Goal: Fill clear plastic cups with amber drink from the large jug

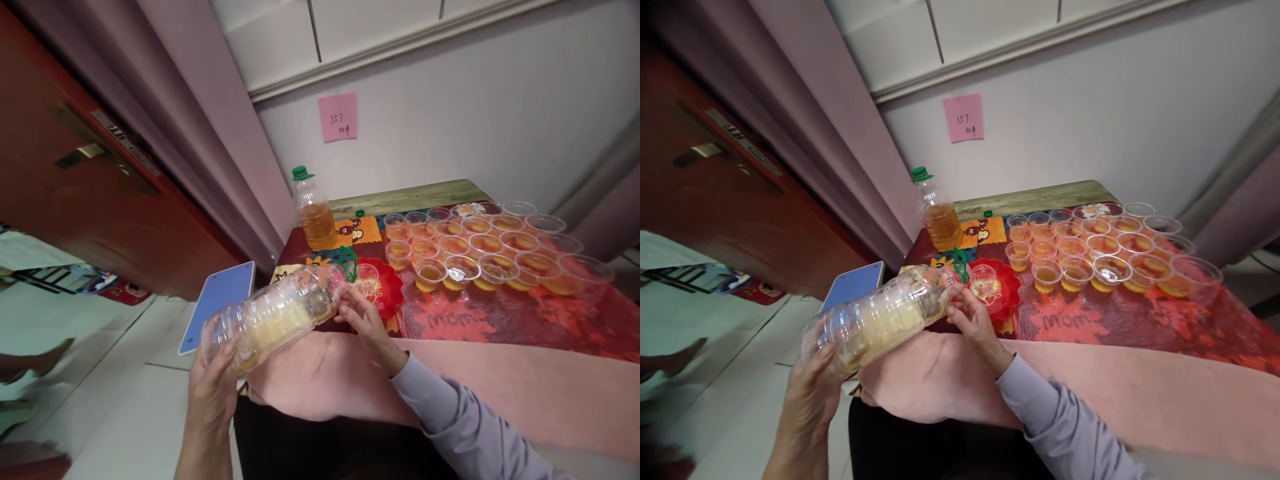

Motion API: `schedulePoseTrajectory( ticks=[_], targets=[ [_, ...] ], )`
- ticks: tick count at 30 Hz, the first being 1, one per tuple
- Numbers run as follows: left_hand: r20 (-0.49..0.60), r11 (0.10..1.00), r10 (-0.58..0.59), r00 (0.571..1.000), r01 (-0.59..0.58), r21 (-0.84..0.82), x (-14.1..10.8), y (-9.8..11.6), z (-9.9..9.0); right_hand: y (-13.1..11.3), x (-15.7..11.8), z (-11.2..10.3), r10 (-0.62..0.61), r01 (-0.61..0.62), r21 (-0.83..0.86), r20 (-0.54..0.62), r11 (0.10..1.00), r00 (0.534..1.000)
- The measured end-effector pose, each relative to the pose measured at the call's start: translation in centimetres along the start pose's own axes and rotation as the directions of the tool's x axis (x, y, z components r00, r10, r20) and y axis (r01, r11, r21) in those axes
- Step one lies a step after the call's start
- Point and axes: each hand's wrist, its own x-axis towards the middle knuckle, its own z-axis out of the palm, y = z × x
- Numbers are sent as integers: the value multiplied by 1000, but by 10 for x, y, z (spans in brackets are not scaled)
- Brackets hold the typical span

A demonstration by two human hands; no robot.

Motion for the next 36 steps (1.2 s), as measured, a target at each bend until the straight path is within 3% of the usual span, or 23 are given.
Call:
schedulePoseTrajectory(
  ticks=[5, 18, 36],
  targets=[
    [-50, 999, 34, 998, -32, 34, -3, 10, 11, -1, 0, 0, 47, -48, 40, 19, 998, 999],
    [-33, 992, 52, 998, -48, 113, 0, 25, 30, 1, 0, -3, 119, -121, 110, 25, 986, 993],
    [-53, 994, 51, 997, -46, 94, 5, 26, 29, 5, 1, -5, 125, -131, 127, 53, 983, 991]
  ],
)
